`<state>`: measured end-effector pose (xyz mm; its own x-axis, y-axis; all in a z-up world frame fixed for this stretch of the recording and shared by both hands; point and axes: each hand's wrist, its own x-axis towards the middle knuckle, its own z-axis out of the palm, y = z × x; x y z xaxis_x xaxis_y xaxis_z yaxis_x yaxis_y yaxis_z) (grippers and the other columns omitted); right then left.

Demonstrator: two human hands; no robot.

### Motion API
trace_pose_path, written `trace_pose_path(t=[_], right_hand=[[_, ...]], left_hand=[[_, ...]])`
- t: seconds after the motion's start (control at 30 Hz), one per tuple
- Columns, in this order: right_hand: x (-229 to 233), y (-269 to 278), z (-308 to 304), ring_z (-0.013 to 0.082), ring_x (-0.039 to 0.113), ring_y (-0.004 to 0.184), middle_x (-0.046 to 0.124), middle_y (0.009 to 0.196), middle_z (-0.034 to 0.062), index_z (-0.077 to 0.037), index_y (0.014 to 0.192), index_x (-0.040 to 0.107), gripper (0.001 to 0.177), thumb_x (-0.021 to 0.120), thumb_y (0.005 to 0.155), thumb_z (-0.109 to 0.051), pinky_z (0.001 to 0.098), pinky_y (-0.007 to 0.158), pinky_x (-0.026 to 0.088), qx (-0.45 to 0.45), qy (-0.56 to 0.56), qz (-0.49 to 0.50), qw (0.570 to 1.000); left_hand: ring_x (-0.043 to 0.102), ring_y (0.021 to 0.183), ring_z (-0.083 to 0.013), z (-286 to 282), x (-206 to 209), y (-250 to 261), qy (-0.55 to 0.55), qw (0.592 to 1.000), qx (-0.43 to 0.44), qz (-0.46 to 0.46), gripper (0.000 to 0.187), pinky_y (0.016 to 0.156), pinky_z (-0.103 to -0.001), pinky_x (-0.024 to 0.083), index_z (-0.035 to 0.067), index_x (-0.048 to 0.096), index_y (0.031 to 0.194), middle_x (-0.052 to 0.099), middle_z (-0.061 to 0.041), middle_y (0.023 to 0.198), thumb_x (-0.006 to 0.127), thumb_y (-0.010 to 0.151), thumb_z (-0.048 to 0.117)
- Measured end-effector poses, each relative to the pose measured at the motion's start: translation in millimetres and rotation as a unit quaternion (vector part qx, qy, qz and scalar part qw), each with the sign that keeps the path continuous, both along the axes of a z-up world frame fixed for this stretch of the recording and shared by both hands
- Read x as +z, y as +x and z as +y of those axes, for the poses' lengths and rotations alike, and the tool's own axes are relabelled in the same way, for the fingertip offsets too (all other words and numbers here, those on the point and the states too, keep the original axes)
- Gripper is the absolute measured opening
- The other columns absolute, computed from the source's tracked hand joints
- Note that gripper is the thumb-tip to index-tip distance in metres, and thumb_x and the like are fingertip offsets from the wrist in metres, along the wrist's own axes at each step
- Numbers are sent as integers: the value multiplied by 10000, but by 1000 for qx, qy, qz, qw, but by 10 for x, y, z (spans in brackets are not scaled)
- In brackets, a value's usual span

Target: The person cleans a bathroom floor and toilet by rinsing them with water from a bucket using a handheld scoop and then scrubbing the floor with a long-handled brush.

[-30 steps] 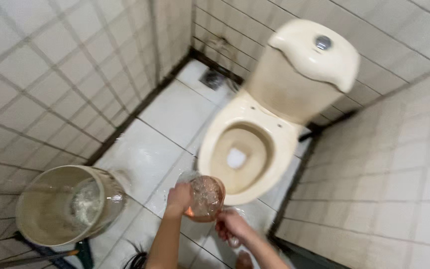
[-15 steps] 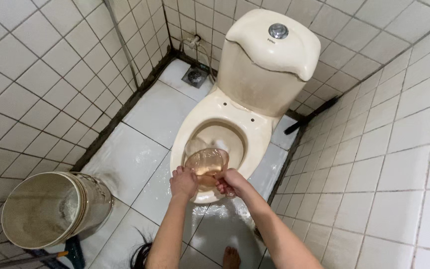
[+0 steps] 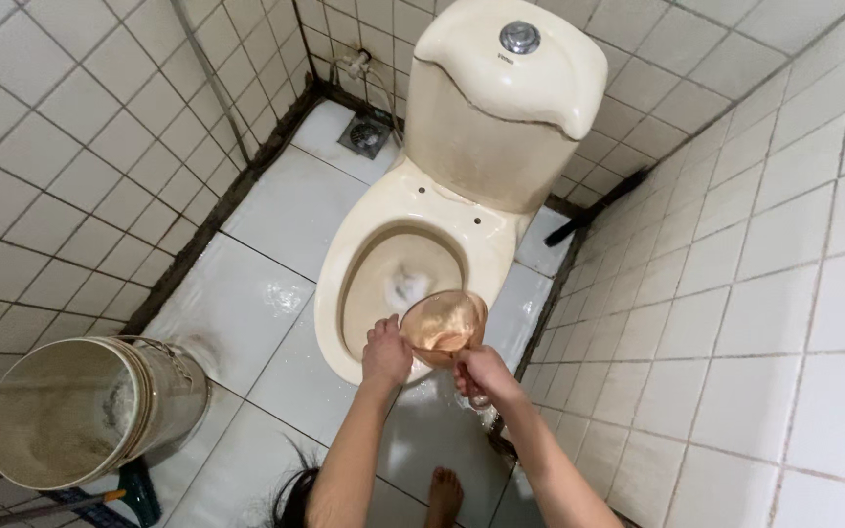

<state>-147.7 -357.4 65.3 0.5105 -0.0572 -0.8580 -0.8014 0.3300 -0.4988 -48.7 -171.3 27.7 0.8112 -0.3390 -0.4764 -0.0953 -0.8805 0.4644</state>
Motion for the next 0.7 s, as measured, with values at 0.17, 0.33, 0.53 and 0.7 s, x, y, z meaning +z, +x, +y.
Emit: trace_pose_path(t=[0.17,0.33,0.53,0.7], right_hand=[[199,34,133,189,582,554,614,709,92,-99,1075,614,221,476,1017,-261,364,532,547,72,-139,27,987],[-7,321,371,354,708,798,736,919,259,33,1208,628,335,534,981,-194,469,731,549,182,-346,-54,919],[-39,921,419,391,709,831,740,927,264,-53,1337,552,351,466,1015,-166,502,776,546,115,-371,-122,913],[347,952,244,263,638,609,668,809,166,-75,1422,489,439,477,986,-122,413,547,528,-22,-200,-107,974]], left_hand=[[479,1345,-332,33,-214,-91,64,997,-36,22,587,1086,-493,451,75,427,1490,487,-132,1474,541,920,155],[454,1350,-372,142,-337,82,96,994,-10,50,526,1096,-507,441,62,437,1463,477,-167,1455,557,969,195],[445,1359,-378,103,-300,248,86,995,19,42,598,1101,-488,450,66,424,1473,464,-170,1468,588,905,149],[448,1359,-374,-41,-303,240,81,996,-11,26,638,1097,-495,445,73,396,1502,444,-167,1494,591,900,155]])
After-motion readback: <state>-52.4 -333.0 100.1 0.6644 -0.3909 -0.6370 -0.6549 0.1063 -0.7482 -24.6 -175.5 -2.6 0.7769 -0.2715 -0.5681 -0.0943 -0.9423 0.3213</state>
